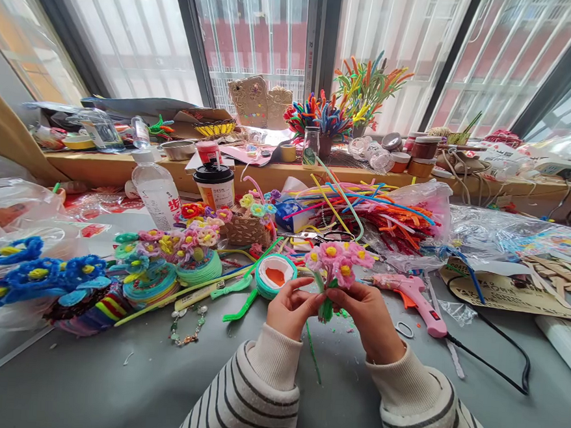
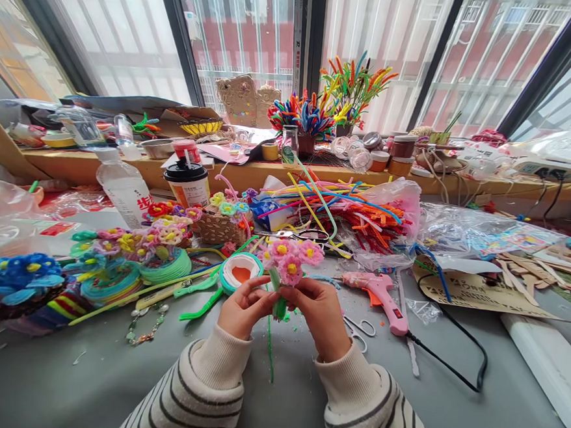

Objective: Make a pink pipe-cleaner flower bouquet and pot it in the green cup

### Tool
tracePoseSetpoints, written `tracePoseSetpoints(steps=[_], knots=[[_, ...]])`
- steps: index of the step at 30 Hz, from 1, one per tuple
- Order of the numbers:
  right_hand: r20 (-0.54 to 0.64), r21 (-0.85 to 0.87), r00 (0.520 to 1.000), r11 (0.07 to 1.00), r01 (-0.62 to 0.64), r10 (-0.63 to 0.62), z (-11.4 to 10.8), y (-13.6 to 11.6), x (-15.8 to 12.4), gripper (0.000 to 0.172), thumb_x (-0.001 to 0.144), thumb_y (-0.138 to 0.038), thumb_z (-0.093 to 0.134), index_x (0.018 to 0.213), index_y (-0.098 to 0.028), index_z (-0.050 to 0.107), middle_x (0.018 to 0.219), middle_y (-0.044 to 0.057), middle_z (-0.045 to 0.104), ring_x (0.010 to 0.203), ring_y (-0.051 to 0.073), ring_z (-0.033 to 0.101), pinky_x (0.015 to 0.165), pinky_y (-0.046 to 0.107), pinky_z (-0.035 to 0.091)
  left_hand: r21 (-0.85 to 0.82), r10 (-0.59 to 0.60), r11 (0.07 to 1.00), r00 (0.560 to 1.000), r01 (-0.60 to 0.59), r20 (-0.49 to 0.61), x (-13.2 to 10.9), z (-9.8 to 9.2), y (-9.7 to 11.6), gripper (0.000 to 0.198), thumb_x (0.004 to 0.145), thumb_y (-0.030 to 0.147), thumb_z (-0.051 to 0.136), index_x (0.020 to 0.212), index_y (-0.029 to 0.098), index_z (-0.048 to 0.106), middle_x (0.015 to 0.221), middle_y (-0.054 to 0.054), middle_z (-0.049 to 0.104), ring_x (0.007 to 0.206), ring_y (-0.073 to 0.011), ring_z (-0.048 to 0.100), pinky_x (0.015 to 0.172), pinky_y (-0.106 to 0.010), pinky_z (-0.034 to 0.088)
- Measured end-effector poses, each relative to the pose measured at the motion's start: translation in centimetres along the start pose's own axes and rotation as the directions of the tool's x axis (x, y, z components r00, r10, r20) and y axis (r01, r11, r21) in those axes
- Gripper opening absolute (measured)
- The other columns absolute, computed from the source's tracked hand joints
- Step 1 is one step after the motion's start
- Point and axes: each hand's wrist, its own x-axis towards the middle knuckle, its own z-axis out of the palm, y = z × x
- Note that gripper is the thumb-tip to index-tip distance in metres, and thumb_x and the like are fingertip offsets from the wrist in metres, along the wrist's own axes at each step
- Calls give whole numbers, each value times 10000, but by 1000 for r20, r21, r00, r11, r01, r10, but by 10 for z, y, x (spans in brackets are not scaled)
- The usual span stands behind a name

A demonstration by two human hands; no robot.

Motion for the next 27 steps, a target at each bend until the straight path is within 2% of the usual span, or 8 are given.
tracePoseSetpoints(steps=[2, 5, 11, 14, 20, 23, 27], knots=[[2, -2, 1000, 1000, 0, 0, 0, -2, 0, 165, 574, -298, 653, 534, -147, 599, 478, -34, 485, 478, 82, 397, 475, 217, 312, 4, -43, 999, 999, 43, 17, 3, -2, -1, 398, 352, 262, 759, 673, 123, 568, 480, 26, 584, 440, -91, 525, 428, -195, 427], [-7, -28, 1000, 1000, -9, 9, 1, -6, -1, 187, 573, -316, 646, 511, -150, 587, 462, -38, 453, 474, 84, 375, 477, 220, 307, -11, -183, 983, 978, 185, 97, 6, -5, -4, 344, 363, 265, 759, 616, 128, 571, 545, 26, 578, 485, -76, 530, 450, -173, 426], [7, -12, 1000, 1000, 2, -2, 3, -14, -5, 229, 521, -376, 662, 517, -155, 601, 557, -6, 499, 574, 121, 411, 545, 240, 334, -19, -330, 939, 915, 343, 231, 3, -6, -3, 308, 386, 353, 742, 543, 137, 587, 431, 17, 532, 425, -84, 507, 501, -242, 460], [12, -15, 1000, 1000, -10, 11, 2, -12, -4, 237, 515, -381, 664, 494, -155, 595, 554, -6, 483, 554, 114, 386, 514, 236, 310, -17, -354, 929, 901, 370, 250, 1, -6, -1, 291, 384, 334, 748, 522, 134, 588, 441, 1, 553, 441, -100, 529, 494, -246, 464], [56, 71, 998, 997, -26, 22, -2, -6, -2, 244, 541, -371, 657, 477, -151, 571, 525, -23, 453, 521, 96, 368, 502, 236, 297, -11, -393, 910, 869, 415, 299, 1, -5, 5, 272, 430, 302, 742, 613, 117, 662, 617, -63, 650, 550, -127, 587, 504, -206, 463], [100, 75, 995, 997, -16, 8, -4, -5, -2, 221, 576, -350, 642, 498, -154, 580, 519, -28, 442, 519, 90, 353, 498, 232, 286, 22, -397, 910, 853, 414, 338, 2, -5, 7, 233, 454, 296, 732, 594, 121, 667, 573, -46, 640, 505, -105, 570, 479, -191, 454], [148, 67, 989, 998, 16, -25, -7, -5, -1, 193, 617, -318, 623, 516, -158, 583, 515, -43, 402, 515, 79, 319, 493, 224, 267, 40, -392, 914, 853, 404, 345, 4, -7, 9, 211, 460, 286, 730, 568, 121, 655, 441, 5, 570, 419, -73, 524, 451, -180, 453]])
